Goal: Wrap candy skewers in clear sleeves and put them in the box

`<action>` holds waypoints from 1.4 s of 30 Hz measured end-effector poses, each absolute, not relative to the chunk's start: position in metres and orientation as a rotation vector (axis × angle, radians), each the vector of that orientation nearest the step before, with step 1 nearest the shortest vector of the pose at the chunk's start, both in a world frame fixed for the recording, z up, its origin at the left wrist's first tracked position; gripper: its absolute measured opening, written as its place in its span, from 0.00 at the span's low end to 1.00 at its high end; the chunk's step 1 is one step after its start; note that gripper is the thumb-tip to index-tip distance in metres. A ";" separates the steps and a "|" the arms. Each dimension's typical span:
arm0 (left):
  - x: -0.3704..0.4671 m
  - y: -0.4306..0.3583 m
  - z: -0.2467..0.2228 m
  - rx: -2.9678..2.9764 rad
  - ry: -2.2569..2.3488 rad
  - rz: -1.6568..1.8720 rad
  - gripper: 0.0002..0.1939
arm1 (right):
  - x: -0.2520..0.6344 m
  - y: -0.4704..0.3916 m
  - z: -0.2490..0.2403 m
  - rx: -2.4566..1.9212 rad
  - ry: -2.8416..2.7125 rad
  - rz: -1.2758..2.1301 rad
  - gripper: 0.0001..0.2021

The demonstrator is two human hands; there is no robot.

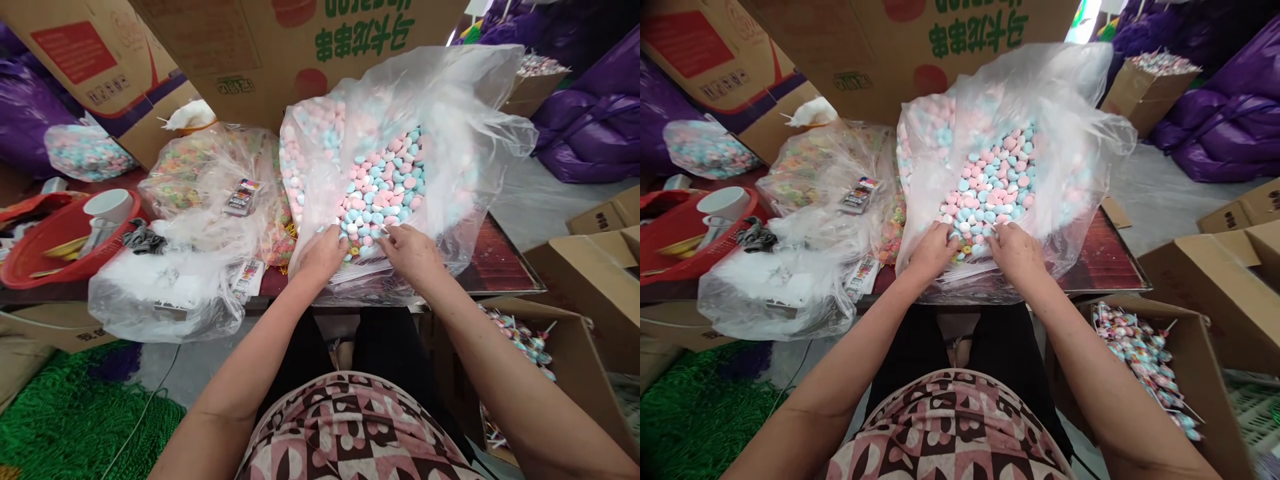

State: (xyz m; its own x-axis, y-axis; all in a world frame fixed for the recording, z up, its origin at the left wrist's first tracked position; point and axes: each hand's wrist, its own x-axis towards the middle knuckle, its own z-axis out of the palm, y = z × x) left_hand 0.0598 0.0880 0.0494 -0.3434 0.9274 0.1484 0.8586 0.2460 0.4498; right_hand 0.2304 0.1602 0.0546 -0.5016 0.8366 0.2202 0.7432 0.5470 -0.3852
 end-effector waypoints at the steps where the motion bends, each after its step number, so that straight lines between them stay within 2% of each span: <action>1: 0.060 0.086 0.050 1.663 2.329 0.789 0.06 | 0.226 0.163 0.053 -1.319 -2.448 0.301 0.12; 4: 0.065 0.077 0.052 1.384 2.136 1.119 0.05 | 0.220 0.172 0.047 -1.329 -2.454 0.286 0.10; 8: 0.078 0.066 0.054 0.811 1.622 1.454 0.07 | 0.222 0.175 0.052 -1.284 -2.251 0.531 0.10; 14: 0.096 0.057 0.053 0.445 1.138 1.575 0.14 | 0.235 0.129 0.076 -0.994 -1.863 1.443 0.14; 16: 0.100 0.054 0.053 0.445 1.115 1.593 0.15 | 0.237 0.115 0.076 -0.947 -1.797 1.596 0.14; 28: 0.118 0.035 0.049 0.648 1.117 1.552 0.19 | 0.240 0.087 0.051 -0.975 -1.470 1.634 0.15; 36: 0.115 0.033 0.048 0.432 1.113 1.557 0.19 | 0.255 0.070 0.070 -0.958 -1.256 1.923 0.15; 42: 0.116 0.031 0.045 0.390 0.961 1.595 0.18 | 0.265 0.043 0.061 -0.963 -1.292 1.854 0.15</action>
